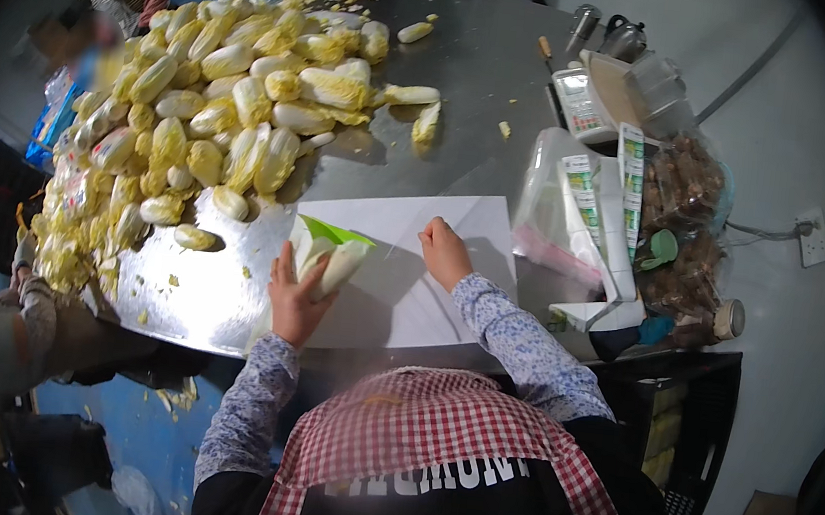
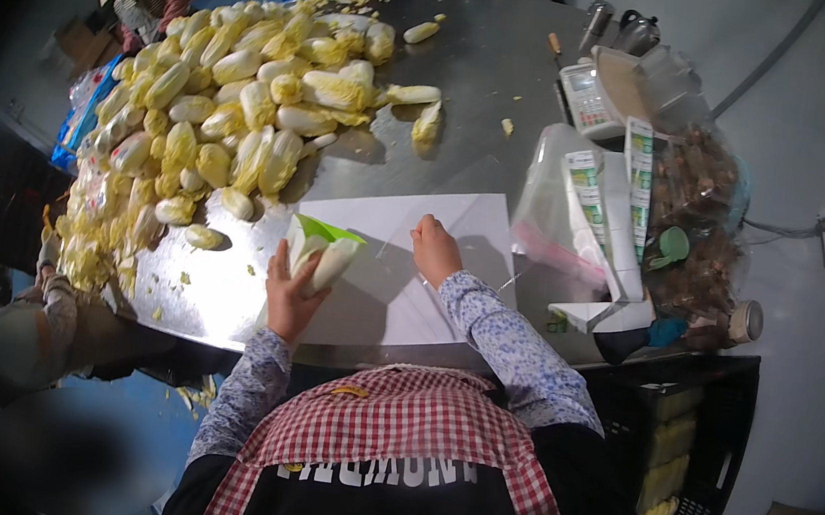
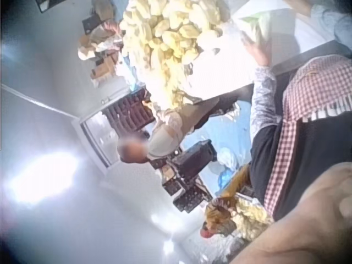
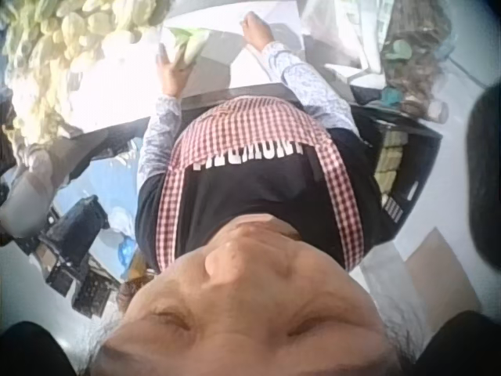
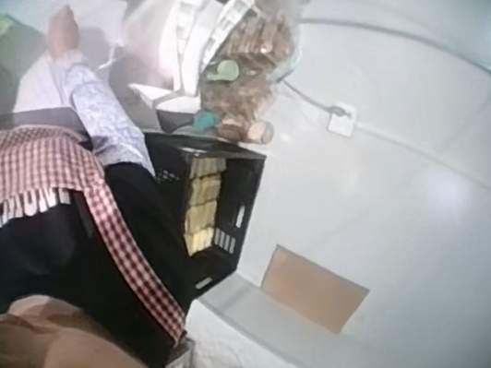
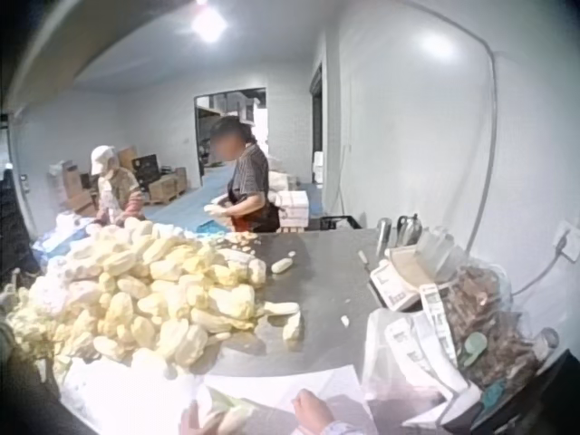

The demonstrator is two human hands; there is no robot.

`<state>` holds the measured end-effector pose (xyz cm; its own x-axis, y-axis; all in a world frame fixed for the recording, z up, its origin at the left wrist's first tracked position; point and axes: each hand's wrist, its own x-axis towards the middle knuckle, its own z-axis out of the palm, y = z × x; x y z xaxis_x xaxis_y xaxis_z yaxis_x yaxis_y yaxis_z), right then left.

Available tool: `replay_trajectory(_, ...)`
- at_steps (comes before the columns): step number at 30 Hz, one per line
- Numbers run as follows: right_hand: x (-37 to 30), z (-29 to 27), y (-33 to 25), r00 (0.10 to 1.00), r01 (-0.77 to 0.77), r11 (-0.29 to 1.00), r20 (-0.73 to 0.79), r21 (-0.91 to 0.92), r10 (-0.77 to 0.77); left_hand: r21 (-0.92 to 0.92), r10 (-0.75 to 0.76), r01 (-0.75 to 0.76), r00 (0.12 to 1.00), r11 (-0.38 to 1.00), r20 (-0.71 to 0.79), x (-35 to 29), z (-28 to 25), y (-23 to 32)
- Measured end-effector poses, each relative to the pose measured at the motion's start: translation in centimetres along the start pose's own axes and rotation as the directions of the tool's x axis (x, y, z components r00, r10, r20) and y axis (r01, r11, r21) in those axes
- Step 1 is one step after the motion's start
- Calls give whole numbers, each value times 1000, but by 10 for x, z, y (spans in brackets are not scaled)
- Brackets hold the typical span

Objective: The person places napa cabbage pieces into plastic bags, seals them, and places the finished packages into a black crate. The person repeats this process continuously.

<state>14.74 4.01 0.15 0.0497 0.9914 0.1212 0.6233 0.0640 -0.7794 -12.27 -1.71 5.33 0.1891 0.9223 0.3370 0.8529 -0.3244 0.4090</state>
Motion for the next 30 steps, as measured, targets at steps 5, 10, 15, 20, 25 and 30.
replay_trajectory(5,-11,37,24,993,-23,1000,115,-15,25,-51,12,-11,1000,999,17,-31,-37,-16)
replay_trajectory(10,-48,-19,14,966,-27,994,255,-105,53,-57,92,-85,988,995,126,-68,-39,-7)
replay_trajectory(15,-67,-4,19,961,44,979,276,-197,12,-186,244,-203,942,961,230,-46,-42,36)
replay_trajectory(20,-65,-3,30,969,106,987,235,-117,-76,-353,391,-275,863,894,319,-28,-27,44)
replay_trajectory(25,-61,-10,29,937,202,970,314,-132,-152,-402,532,-371,725,837,438,-12,-19,55)
replay_trajectory(30,-67,-21,7,933,303,886,299,-352,-201,-381,604,-470,640,796,474,0,-1,54)
